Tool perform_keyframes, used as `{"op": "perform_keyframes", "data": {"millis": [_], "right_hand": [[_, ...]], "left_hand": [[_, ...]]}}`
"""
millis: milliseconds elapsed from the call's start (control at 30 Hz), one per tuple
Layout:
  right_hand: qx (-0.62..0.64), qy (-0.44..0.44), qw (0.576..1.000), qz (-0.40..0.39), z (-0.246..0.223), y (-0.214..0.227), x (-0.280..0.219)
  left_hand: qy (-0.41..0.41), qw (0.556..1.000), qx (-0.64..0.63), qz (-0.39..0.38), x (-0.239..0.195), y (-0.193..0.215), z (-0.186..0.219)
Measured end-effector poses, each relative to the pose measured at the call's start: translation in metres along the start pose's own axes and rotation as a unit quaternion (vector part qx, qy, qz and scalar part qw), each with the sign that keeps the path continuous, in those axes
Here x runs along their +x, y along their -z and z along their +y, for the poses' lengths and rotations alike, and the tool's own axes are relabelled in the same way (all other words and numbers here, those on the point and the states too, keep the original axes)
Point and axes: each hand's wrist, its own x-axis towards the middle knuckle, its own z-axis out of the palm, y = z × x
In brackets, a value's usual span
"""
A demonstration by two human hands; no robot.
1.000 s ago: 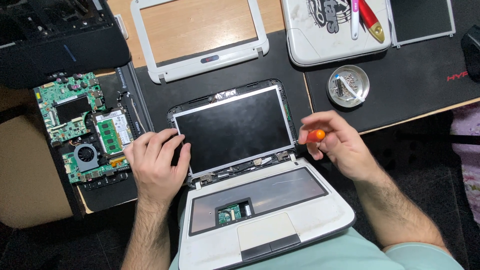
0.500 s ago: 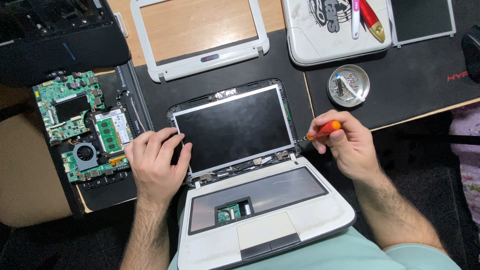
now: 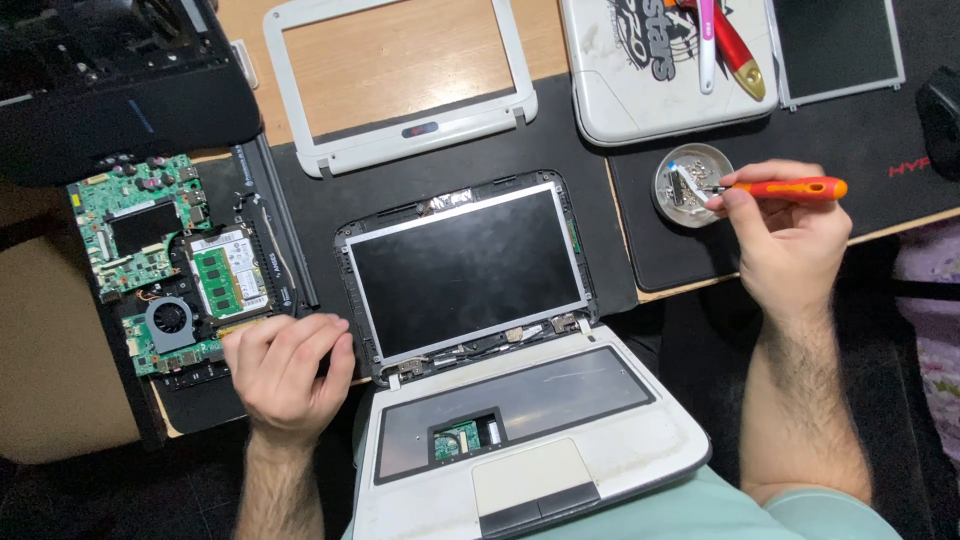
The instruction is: The person uses a screwdriver to remove screws from the bezel and screen of a white laptop. They then lift off the bezel, unscrew the screen, disconnect the ribbon cable, and remove the screen from the laptop body.
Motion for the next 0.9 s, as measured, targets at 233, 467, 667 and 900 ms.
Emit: {"op": "perform_keyframes", "data": {"millis": [233,467,667,900], "right_hand": [[-0.081,0.041,0.995,-0.037,0.024,0.001,0.004],[-0.07,0.03,0.985,-0.154,0.041,-0.006,0.0],[0.002,0.066,0.939,-0.337,-0.095,-0.113,0.003],[0.194,0.008,0.805,-0.561,-0.14,-0.237,-0.018]], "left_hand": [[0.022,0.999,0.014,-0.042,-0.01,0.012,-0.002],[0.02,0.995,-0.047,-0.09,-0.001,0.018,-0.003],[0.018,0.99,-0.099,-0.103,-0.016,0.019,-0.007],[0.005,0.988,-0.117,-0.097,-0.018,0.015,-0.015]]}}
